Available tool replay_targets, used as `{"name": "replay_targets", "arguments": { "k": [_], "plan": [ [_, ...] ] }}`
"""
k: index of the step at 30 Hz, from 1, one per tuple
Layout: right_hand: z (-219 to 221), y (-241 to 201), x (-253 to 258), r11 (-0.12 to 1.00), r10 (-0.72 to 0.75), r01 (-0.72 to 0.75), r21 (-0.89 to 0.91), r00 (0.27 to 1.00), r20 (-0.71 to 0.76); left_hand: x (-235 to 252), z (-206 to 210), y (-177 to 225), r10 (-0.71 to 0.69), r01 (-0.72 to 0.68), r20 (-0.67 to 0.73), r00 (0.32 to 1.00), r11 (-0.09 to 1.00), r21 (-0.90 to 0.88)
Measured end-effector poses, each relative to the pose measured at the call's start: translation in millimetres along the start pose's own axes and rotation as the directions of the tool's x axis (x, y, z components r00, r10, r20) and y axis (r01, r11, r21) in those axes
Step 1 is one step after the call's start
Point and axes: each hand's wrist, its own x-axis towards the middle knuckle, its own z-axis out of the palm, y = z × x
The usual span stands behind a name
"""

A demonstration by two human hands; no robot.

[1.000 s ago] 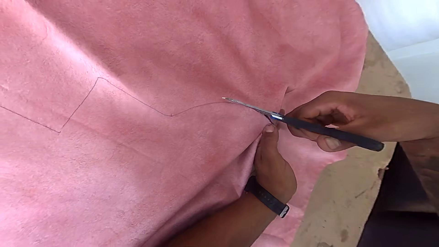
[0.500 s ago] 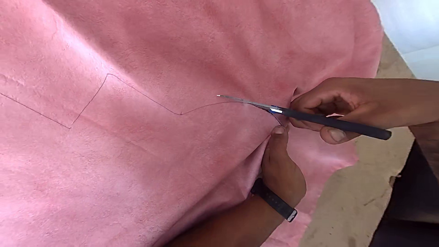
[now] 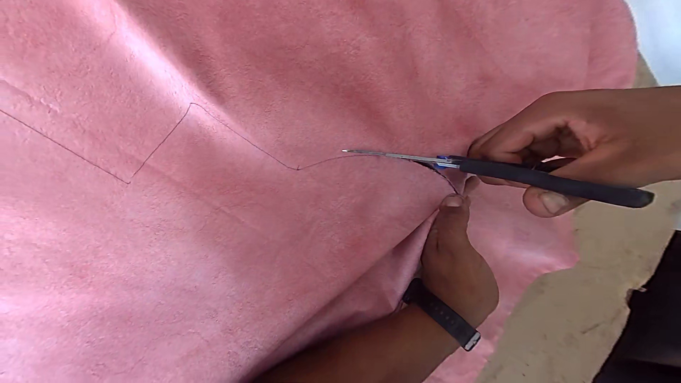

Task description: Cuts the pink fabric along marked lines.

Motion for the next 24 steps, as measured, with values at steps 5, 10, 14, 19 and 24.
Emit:
{"name": "replay_targets", "arguments": {
  "k": [5, 10, 14, 19, 24],
  "plan": [
    [-5.2, -4.2, 8.0, 0.999, -0.032, 0.032, -0.023, 0.999, 0.034, -0.7, -0.4, 0.8, -0.019, 0.019, -0.002, 1.0, 1.0, -0.006],
    [-10.8, -12.5, 19.4, 0.994, -0.032, 0.039, -0.1, 0.997, 0.069, -2.7, -1.5, -0.4, -0.055, 0.056, -0.036, 0.998, 0.997, 0.046],
    [-13.4, -14.4, 20.1, 0.994, -0.033, 0.04, -0.102, 0.998, 0.062, -3.1, -0.7, 1.3, -0.049, 0.049, -0.034, 0.998, 0.999, 0.006],
    [-15.7, -17.7, 21.5, 0.99, -0.043, 0.046, -0.13, 0.999, 0.026, -2.6, -0.1, 1.3, -0.049, 0.049, -0.038, 0.998, 0.999, -0.011],
    [-19.1, -9.6, 21.8, 0.989, -0.012, 0.013, -0.15, 1.0, 0.003, -2.7, -1.9, 1.1, -0.046, 0.047, -0.023, 0.999, 0.998, 0.039]
  ]
}}
